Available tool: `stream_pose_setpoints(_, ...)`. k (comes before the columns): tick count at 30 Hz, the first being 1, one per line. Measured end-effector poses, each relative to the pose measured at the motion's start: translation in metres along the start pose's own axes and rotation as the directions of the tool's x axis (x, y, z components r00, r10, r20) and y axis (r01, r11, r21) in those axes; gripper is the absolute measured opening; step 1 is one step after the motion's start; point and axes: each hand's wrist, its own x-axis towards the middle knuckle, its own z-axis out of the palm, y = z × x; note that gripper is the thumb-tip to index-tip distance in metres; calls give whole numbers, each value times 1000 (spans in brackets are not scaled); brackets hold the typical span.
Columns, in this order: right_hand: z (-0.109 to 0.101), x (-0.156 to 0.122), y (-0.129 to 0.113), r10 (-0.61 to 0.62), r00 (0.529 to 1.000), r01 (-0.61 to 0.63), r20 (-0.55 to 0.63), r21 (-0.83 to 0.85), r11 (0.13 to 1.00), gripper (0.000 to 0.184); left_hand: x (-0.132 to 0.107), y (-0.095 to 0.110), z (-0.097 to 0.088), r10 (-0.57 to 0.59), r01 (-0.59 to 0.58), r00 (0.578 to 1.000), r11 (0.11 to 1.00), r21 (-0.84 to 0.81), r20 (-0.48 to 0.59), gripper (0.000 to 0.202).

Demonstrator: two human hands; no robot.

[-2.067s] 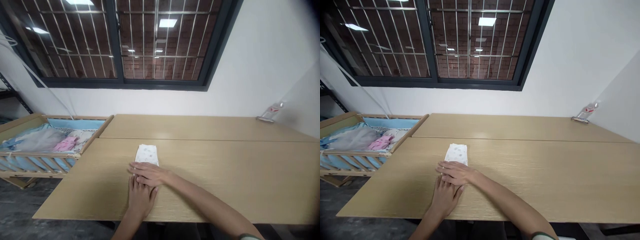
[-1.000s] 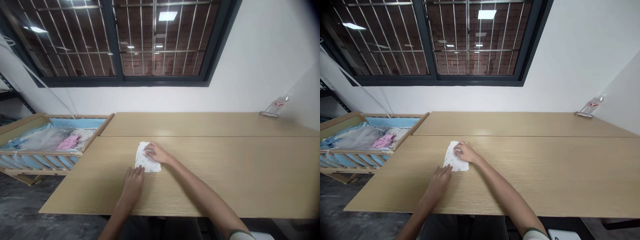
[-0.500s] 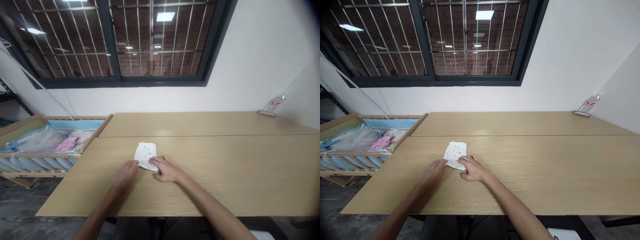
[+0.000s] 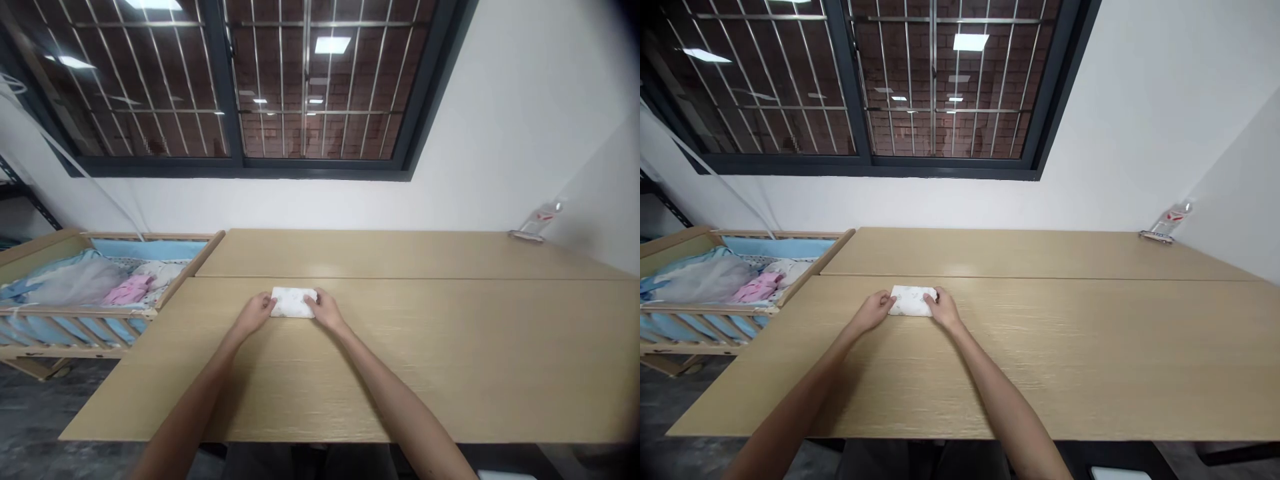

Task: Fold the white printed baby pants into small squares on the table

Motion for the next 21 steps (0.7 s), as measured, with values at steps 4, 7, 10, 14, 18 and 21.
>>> stream_pose_setpoints(4,7,11,1,64,994,-72,-87,-95,993,26,6,3,16,-127,137,990,977,164,-68,36)
stream_pose_setpoints(7,11,16,-2,126,985,-142,-121,-133,981,23,6,7,24,-165,183,982,944,274,-86,36)
stream_pose_setpoints(10,15,17,-4,173,965,-206,-197,-162,965,24,4,11,27,-165,189,981,917,351,-99,35)
stream_pose_setpoints(14,19,12,-6,142,957,-182,-255,-145,973,28,0,20,23,-139,195,977,891,411,-164,34)
stream_pose_setpoints(18,16,-1,-15,-184,936,91,-299,-299,950,40,0,33,27,-11,110,972,904,413,-234,51)
stream_pose_setpoints(21,18,-9,-22,-412,907,336,-85,-442,832,46,5,34,45,217,-148,957,936,320,-191,63)
